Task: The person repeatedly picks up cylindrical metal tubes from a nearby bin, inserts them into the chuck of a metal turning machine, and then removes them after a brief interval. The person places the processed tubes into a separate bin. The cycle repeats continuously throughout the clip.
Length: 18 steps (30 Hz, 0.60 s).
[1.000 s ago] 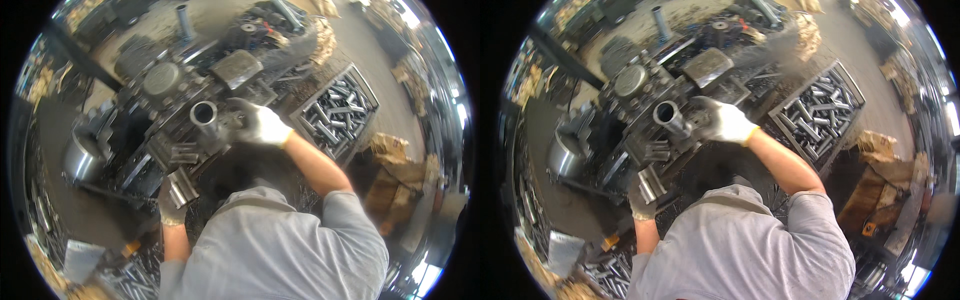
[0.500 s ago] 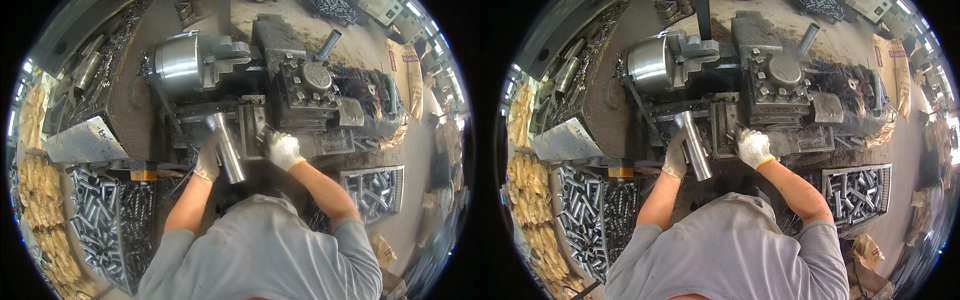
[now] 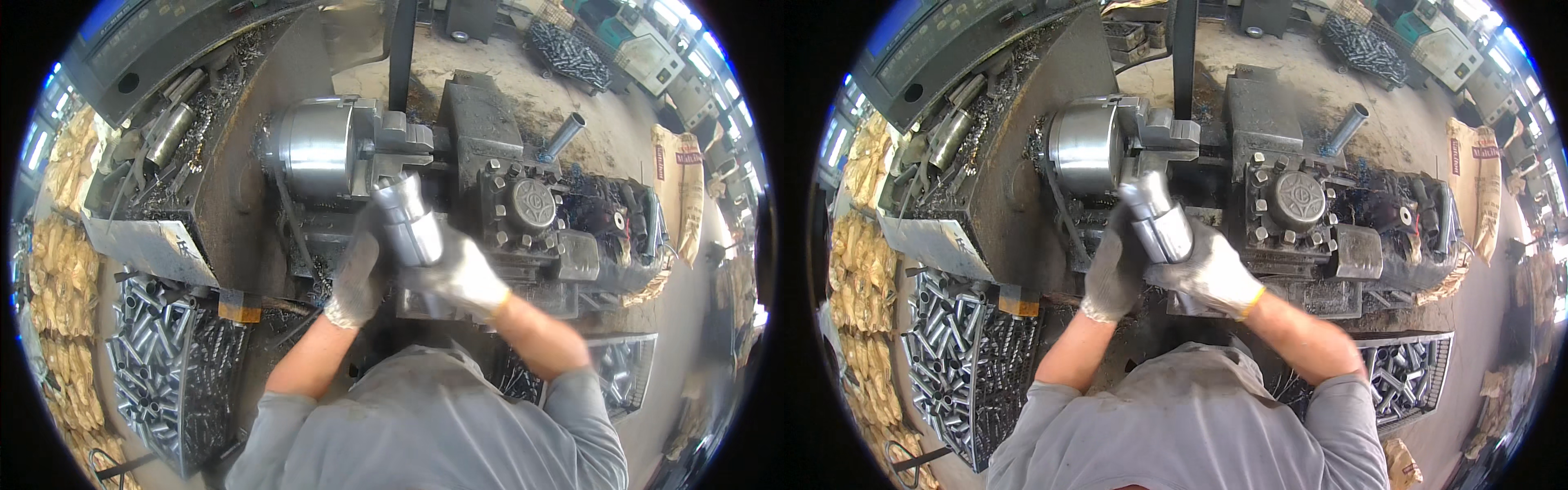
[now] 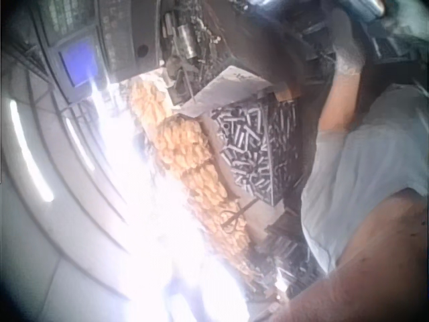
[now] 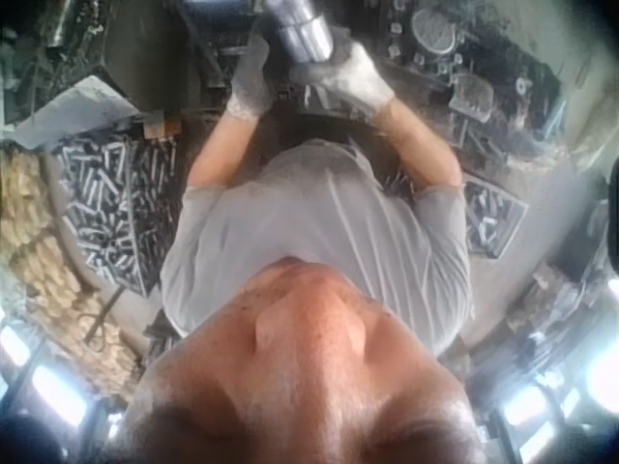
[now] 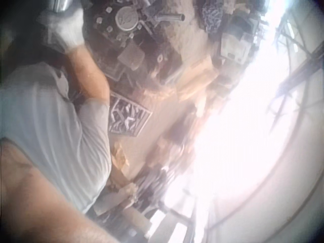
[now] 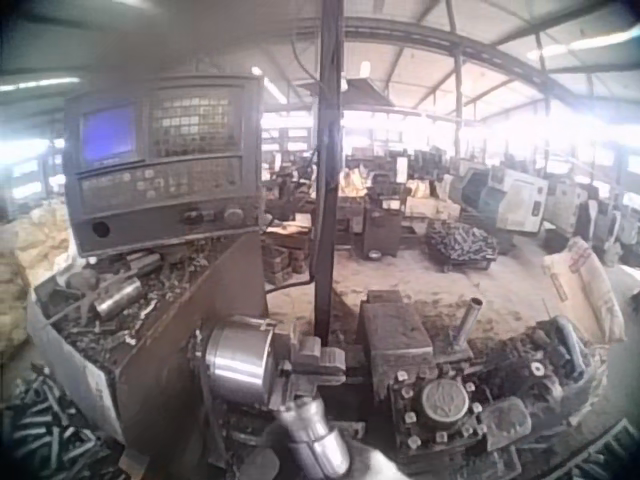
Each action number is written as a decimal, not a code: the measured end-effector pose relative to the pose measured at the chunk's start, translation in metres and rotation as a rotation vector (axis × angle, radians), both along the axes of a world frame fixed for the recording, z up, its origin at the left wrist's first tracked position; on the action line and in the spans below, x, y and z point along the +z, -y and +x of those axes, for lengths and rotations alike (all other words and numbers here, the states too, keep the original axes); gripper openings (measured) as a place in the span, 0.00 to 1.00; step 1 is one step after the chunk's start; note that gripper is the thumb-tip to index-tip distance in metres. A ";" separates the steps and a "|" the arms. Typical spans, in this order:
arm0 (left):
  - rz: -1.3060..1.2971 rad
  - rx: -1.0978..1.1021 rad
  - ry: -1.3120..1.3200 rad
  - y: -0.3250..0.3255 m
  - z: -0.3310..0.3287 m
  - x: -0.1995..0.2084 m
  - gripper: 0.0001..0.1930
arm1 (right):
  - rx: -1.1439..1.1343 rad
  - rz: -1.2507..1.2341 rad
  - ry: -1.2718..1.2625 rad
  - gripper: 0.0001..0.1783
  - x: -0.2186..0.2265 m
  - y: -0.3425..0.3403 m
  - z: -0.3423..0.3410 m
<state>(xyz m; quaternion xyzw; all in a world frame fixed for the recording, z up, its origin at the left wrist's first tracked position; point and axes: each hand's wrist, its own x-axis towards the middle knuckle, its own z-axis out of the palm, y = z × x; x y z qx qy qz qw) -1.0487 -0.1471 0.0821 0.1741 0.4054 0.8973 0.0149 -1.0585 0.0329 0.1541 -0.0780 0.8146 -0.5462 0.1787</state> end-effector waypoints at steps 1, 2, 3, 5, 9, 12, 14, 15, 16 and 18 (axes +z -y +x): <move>-0.072 0.060 -0.041 0.009 -0.005 -0.001 0.42 | 0.077 0.077 -0.151 0.41 0.023 -0.016 -0.007; -0.210 0.074 -0.013 0.020 -0.010 -0.007 0.40 | 0.113 0.226 -0.302 0.40 0.044 -0.029 -0.022; -0.327 0.117 0.056 0.032 -0.013 -0.017 0.38 | 0.192 0.288 -0.564 0.40 0.061 -0.042 -0.042; -0.310 0.186 0.261 0.047 -0.004 -0.050 0.31 | 0.196 0.599 -0.955 0.37 0.082 -0.064 -0.098; -0.348 0.380 0.555 0.087 0.062 -0.122 0.29 | 0.384 1.550 -0.893 0.31 0.060 -0.081 -0.208; -0.336 0.609 0.765 0.124 0.122 -0.162 0.24 | 0.604 1.427 -0.522 0.27 0.027 -0.091 -0.243; -0.280 0.782 0.839 0.154 0.152 -0.178 0.19 | 0.641 1.175 -0.391 0.33 0.004 -0.085 -0.253; -0.278 0.853 0.914 0.169 0.162 -0.184 0.19 | 0.633 1.145 -0.278 0.35 -0.003 -0.085 -0.256; -0.249 0.971 0.911 0.183 0.168 -0.188 0.18 | 0.671 1.022 -0.213 0.36 -0.015 -0.077 -0.257; -0.129 1.185 0.907 0.205 0.169 -0.192 0.20 | 0.645 0.977 -0.300 0.39 -0.031 -0.071 -0.262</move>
